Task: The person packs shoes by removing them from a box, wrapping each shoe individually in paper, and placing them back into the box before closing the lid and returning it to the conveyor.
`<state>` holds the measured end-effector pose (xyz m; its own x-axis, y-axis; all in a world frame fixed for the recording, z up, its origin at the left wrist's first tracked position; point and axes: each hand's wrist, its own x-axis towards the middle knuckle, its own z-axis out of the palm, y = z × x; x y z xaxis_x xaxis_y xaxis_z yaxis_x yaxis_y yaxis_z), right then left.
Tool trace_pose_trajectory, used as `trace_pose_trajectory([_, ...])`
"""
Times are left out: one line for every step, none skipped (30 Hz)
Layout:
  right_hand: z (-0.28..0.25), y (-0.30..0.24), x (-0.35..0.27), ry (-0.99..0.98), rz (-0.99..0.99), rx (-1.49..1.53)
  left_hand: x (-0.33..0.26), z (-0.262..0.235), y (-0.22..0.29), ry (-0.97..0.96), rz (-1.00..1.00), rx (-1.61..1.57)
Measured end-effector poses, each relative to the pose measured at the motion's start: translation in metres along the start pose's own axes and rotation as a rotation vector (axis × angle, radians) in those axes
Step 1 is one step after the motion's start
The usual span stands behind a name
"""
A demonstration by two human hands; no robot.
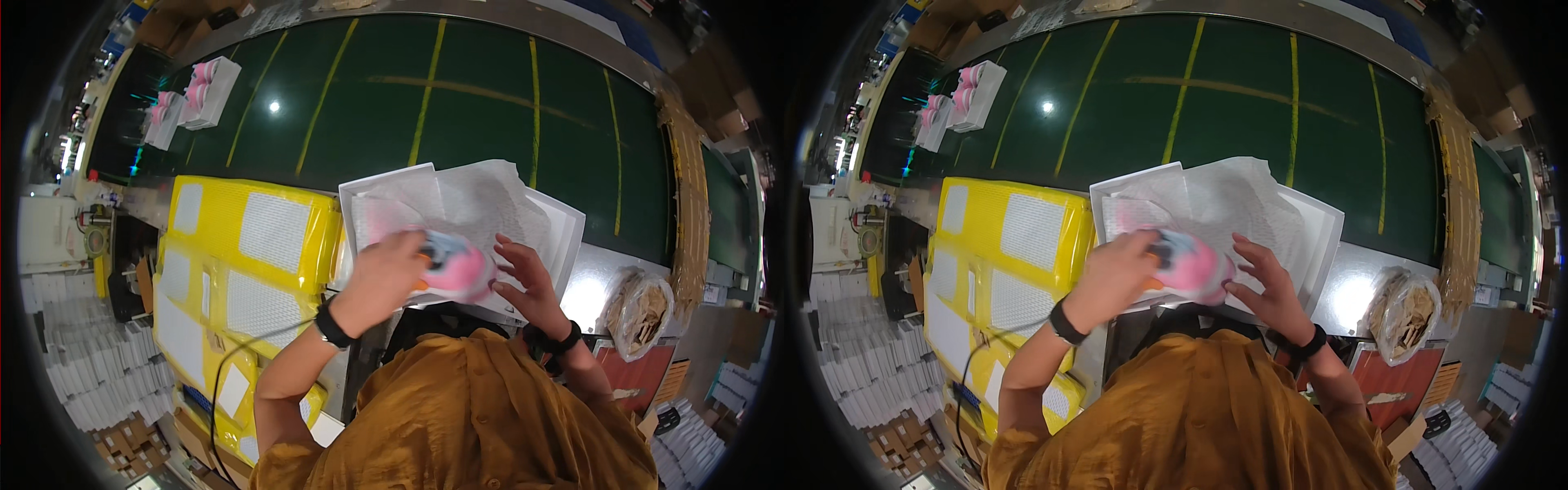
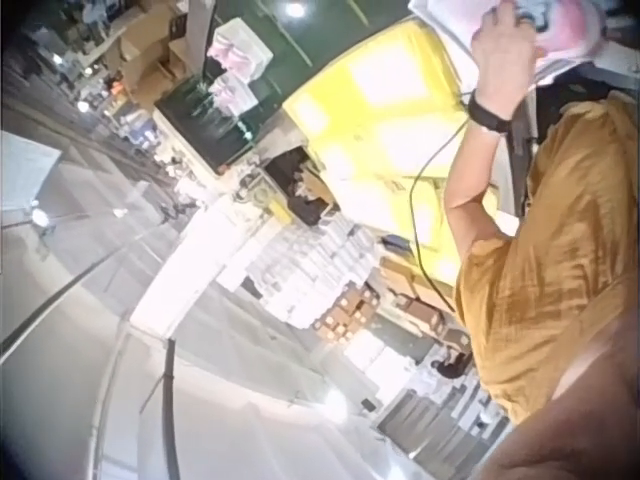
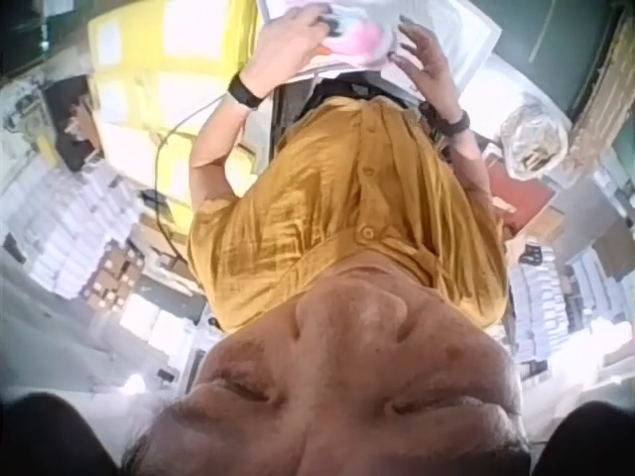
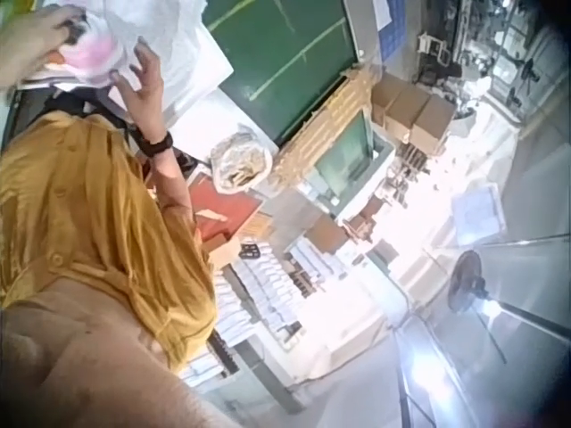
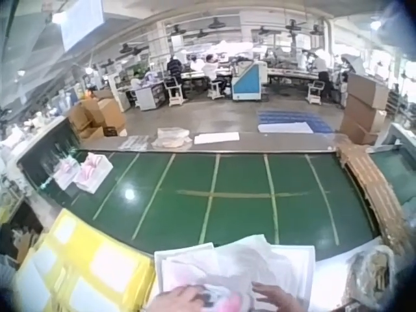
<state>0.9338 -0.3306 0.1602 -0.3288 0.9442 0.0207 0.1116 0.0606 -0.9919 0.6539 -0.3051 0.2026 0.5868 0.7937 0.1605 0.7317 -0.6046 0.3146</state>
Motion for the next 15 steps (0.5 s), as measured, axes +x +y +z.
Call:
trace_pose_trajectory([-0.004,0.020,-0.004,-0.042,0.278,0.142,-0.013,0.004,-0.017,-0.001,0.007,-0.002])
trace_pose_trajectory([-0.009,0.040,-0.010,-0.080,0.556,0.282,-0.025,0.010,-0.033,0.017,-0.201,-0.178])
trace_pose_trajectory([-0.013,0.060,-0.017,-0.121,0.824,0.411,-0.032,0.017,-0.045,0.034,-0.410,-0.354])
trace_pose_trajectory([-0.010,0.081,-0.024,-0.111,0.827,0.406,-0.033,0.027,-0.056,0.034,-0.404,-0.363])
trace_pose_trajectory([-0.006,0.100,-0.032,0.009,1.060,0.621,-0.030,0.038,-0.068,-0.005,-0.605,-0.620])
trace_pose_trajectory([-0.004,0.116,-0.037,0.142,1.284,0.837,-0.024,0.053,-0.081,-0.048,-0.803,-0.880])
trace_pose_trajectory([-0.001,0.123,-0.037,0.182,1.263,0.958,-0.019,0.076,-0.093,-0.045,-0.801,-0.892])
trace_pose_trajectory([0.004,0.137,-0.034,0.189,1.261,0.948,-0.009,0.104,-0.104,0.004,-0.818,-0.949])
trace_pose_trajectory([0.008,0.157,-0.032,0.340,1.084,1.091,0.000,0.132,-0.112,0.050,-0.830,-1.008])
trace_pose_trajectory([0.011,0.175,-0.028,0.479,0.895,1.220,0.004,0.159,-0.119,0.056,-0.823,-1.018])
trace_pose_trajectory([0.008,0.189,-0.020,0.440,0.816,1.362,0.002,0.182,-0.125,0.113,-0.865,-1.004])
trace_pose_trajectory([0.007,0.181,-0.015,0.450,0.812,1.353,0.007,0.194,-0.127,0.156,-0.900,-0.997])
trace_pose_trajectory([0.006,0.172,-0.013,0.462,0.744,1.240,0.004,0.201,-0.130,0.155,-0.894,-1.006])
trace_pose_trajectory([0.003,0.158,-0.012,0.483,0.670,1.125,0.006,0.205,-0.130,0.078,-0.833,-0.912])
trace_pose_trajectory([0.001,0.145,-0.010,0.510,0.637,1.070,0.005,0.206,-0.128,0.010,-0.777,-0.812])
